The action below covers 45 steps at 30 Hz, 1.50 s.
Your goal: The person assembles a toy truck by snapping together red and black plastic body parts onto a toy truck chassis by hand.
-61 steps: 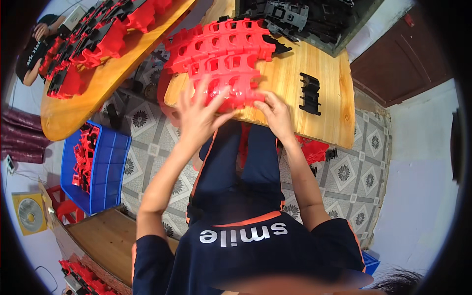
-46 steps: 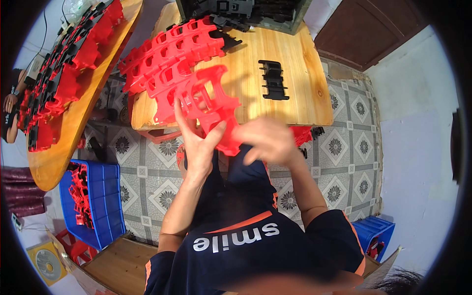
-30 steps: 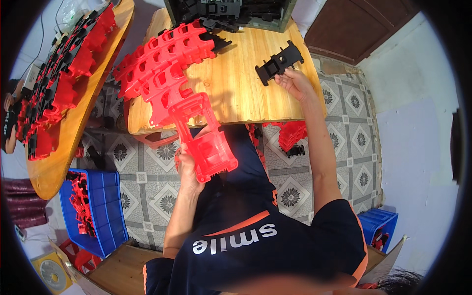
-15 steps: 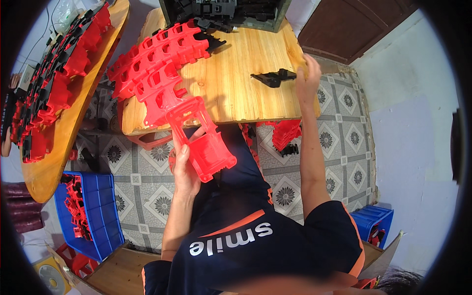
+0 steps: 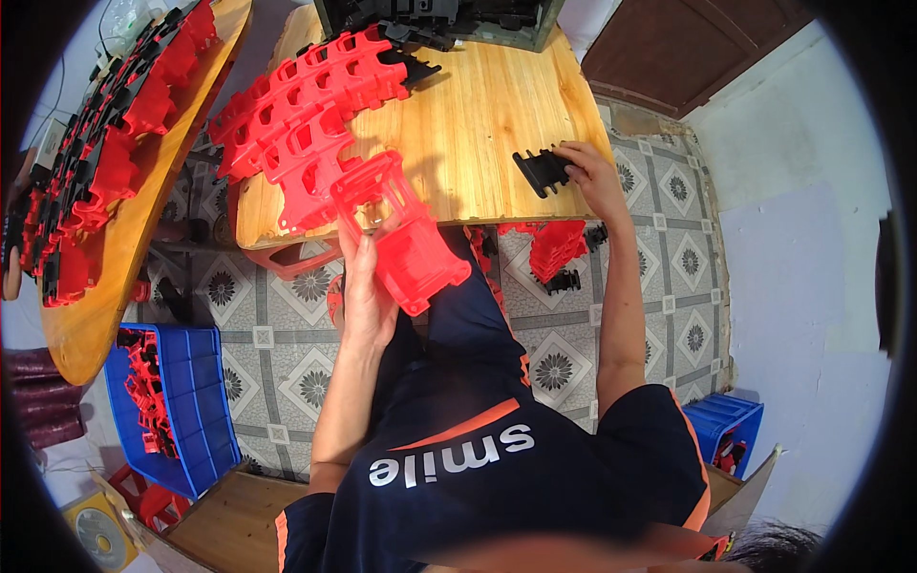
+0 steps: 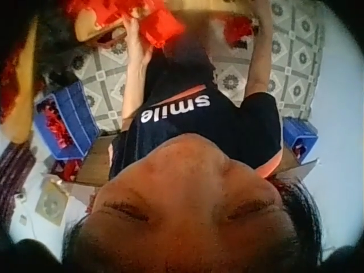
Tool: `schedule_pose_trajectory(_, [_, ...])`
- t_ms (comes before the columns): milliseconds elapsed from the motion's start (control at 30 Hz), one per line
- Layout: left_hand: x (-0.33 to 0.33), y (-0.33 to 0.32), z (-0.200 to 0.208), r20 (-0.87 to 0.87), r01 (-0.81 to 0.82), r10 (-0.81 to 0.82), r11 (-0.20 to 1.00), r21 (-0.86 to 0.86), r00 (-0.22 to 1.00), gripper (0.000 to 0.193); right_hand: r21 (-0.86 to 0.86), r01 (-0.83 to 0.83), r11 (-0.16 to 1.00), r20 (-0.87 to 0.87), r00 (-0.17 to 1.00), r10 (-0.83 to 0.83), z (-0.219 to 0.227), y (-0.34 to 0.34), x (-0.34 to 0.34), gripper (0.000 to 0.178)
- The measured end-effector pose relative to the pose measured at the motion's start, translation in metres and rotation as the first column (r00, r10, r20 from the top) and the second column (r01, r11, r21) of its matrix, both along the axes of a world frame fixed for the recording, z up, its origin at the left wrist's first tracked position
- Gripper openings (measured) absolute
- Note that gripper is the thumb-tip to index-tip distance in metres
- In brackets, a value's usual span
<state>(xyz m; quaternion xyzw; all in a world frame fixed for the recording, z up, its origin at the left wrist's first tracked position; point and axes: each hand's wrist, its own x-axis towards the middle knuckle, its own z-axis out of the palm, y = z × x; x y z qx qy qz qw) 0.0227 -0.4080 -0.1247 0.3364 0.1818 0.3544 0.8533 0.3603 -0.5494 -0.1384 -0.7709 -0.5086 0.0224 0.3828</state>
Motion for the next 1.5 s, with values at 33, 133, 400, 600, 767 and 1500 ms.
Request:
schedule_pose_trajectory(33, [0.001, 0.000, 0.000, -0.001, -0.007, 0.007, 1.000, -0.002, 1.000, 0.079, -0.042, 0.008, 0.999, 0.012, 1.000, -0.007, 0.002, 0.000, -0.001, 0.028])
schedule_pose_trajectory(133, [0.008, 0.000, 0.000, 0.032, -0.043, 0.044, 0.998, -0.038, 0.999, 0.086, 0.010, -0.019, 1.000, -0.022, 1.000, 0.019, 0.024, 0.004, -0.024, 0.025])
schedule_pose_trajectory(400, [0.012, -0.002, 0.008, 0.052, -0.057, 0.055, 0.997, 0.047, 0.997, 0.103, 0.252, -0.177, 0.951, 0.191, 0.973, 0.130, 0.085, 0.021, -0.185, 0.026])
schedule_pose_trajectory(600, [0.007, -0.003, 0.009, 0.044, -0.079, 0.075, 0.991, 0.107, 0.996, 0.099, 0.277, -0.226, 0.934, 0.289, 0.947, 0.143, 0.076, 0.035, -0.209, 0.027])
schedule_pose_trajectory(767, [0.006, -0.002, 0.008, 0.074, -0.071, 0.063, 0.991, 0.117, 0.995, 0.101, 0.279, -0.234, 0.931, 0.342, 0.930, 0.131, 0.073, 0.040, -0.214, 0.028])
schedule_pose_trajectory(1500, [-0.023, 0.002, 0.026, -0.117, 0.010, 0.036, 0.927, 0.376, 0.992, 0.090, 0.429, -0.151, 0.891, -0.644, 0.640, 0.419, 0.083, 0.114, -0.214, 0.038])
